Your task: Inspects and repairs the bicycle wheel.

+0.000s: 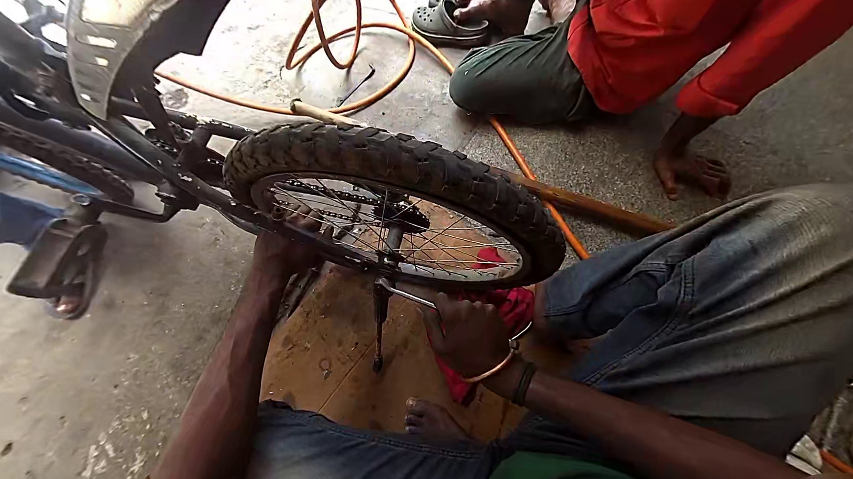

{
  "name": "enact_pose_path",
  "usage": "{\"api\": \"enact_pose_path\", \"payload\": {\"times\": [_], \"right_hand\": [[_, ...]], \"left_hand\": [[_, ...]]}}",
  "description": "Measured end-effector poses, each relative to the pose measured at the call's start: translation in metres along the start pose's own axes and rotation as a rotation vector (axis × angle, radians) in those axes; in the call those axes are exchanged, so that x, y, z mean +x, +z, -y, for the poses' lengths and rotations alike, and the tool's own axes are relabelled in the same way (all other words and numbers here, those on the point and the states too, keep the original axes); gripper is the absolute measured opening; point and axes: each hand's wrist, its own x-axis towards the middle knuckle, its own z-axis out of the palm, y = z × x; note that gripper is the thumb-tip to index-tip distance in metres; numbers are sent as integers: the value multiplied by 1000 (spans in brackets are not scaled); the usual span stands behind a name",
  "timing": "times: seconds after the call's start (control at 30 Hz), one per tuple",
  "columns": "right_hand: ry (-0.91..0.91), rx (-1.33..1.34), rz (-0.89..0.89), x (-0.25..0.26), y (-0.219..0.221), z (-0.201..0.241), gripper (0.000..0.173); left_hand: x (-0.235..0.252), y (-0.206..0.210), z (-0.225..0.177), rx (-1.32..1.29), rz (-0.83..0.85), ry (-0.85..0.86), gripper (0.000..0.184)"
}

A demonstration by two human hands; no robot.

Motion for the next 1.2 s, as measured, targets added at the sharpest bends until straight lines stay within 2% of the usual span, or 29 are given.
{"api": "enact_pose_path", "payload": {"times": [0.1, 0.2, 0.27, 0.37, 0.47, 0.57, 0.6, 0.63, 0.67, 0.73, 0.8, 0.83, 0.9, 0.97, 1.07, 1.2], "right_hand": [[-1, 204, -64, 7, 45, -13, 52], [-30, 434, -29, 22, 99, -21, 50], [-62, 523, 52, 33, 109, -21, 52], [-150, 550, 225, 38, 94, -24, 49], [-138, 455, 358, 33, 71, -20, 40], [-204, 277, 632, 23, 27, -8, 33], [-271, 218, 641, 15, 10, -5, 31], [-345, 185, 574, 4, -12, -4, 29], [-425, 178, 411, -7, -36, -5, 27], [-598, 246, -118, -13, -81, -19, 20], [-637, 315, -500, 7, -129, -30, 25], [-597, 321, -573, 23, -151, -35, 30], [-493, 315, -539, 56, -182, -44, 45], [-414, 342, -357, 90, -190, -50, 61], [-403, 448, -47, 113, -182, -48, 56], [-338, 402, 21, 106, -174, -46, 51]], "left_hand": [[3, 2, 2, 44, 15, -19, 40], [1, 6, -3, 40, -24, -34, 35], [0, 5, -2, 48, -44, -62, 34], [-1, -2, 1, 77, 9, -54, 36], [-9, 1, -2, 119, 51, -15, 34], [-6, 2, -2, 135, 137, -62, 44], [-6, 1, -4, 141, 134, -53, 44], [-6, 2, -5, 156, 119, -40, 42], [-5, 2, -5, 157, 137, -55, 44], [-6, 0, -9, 96, 196, -145, 56], [-13, -2, -13, -4, 218, -235, 68], [-13, -1, -12, -7, 211, -246, 66], [-11, 2, -12, 61, 201, -193, 61], [-9, 2, -16, 155, 126, -140, 52], [-14, 0, -26, 131, 102, -232, 61], [-37, 1, -64, -15, -13, -376, 67]]}}
